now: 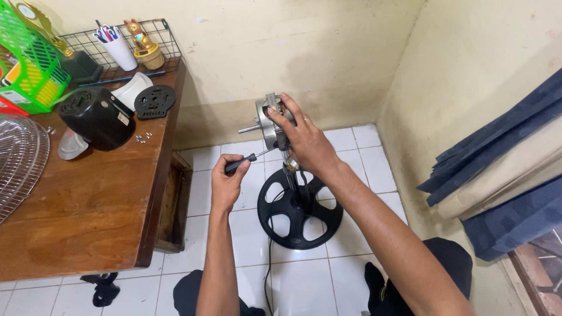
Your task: The person sits on the floor and uses a screwdriver to tighten screws on a fan motor mounted on a stand. They repeatedly adjust the motor housing and secure it with screws.
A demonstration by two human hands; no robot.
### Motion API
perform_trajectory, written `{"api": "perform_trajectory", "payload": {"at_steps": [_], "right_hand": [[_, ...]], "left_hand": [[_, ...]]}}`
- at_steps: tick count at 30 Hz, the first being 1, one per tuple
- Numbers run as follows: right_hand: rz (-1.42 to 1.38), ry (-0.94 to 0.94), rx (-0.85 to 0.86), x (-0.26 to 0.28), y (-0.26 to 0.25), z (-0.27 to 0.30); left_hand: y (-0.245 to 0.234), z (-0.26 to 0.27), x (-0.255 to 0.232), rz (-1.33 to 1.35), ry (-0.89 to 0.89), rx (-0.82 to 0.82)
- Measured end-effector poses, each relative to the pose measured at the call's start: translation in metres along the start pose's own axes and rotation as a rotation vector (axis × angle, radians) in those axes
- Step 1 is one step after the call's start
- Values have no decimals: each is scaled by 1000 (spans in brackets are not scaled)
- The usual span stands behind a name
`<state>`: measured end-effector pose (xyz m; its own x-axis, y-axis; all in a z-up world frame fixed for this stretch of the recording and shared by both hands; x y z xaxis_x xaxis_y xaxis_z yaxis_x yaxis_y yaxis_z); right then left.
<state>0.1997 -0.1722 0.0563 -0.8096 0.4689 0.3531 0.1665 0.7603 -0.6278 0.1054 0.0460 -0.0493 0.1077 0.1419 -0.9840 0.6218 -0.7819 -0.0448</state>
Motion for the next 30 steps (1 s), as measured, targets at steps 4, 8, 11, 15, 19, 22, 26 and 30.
{"api": "perform_trajectory", "payload": {"at_steps": [4, 8, 11, 15, 19, 22, 26, 30], "right_hand": [[2, 13, 19, -1, 1, 0], [-11, -1, 3, 0, 0, 0], [11, 27, 33, 1, 1, -1], [11, 24, 33, 2, -2, -3], [-10, 20, 35, 3, -5, -4], [-5, 16, 36, 4, -4, -4], [-11, 29, 52, 2, -2, -3], [0, 4, 36, 1, -3, -3]], "left_hand": [[2, 2, -6, 8, 45, 12], [4, 1, -14, -26, -19, -73], [9, 1, -19, -27, -76, -150], [15, -1, -25, -62, -138, -223], [9, 1, -29, -290, -232, -212], [10, 3, -27, -48, -123, -184], [9, -1, -13, 180, -121, -198], [10, 0, -2, 401, -128, -172]]}}
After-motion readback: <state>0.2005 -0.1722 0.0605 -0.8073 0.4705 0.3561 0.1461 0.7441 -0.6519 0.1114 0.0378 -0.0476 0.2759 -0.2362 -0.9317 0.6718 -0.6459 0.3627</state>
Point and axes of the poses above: each hand's wrist, its own z-axis away from the middle knuckle, its own y-axis out of the palm, x = y × z, the point moved 2 cm from there along -z, towards the middle knuckle, and after that the axes turned 11 degrees about -x, right-handed, at the moved point
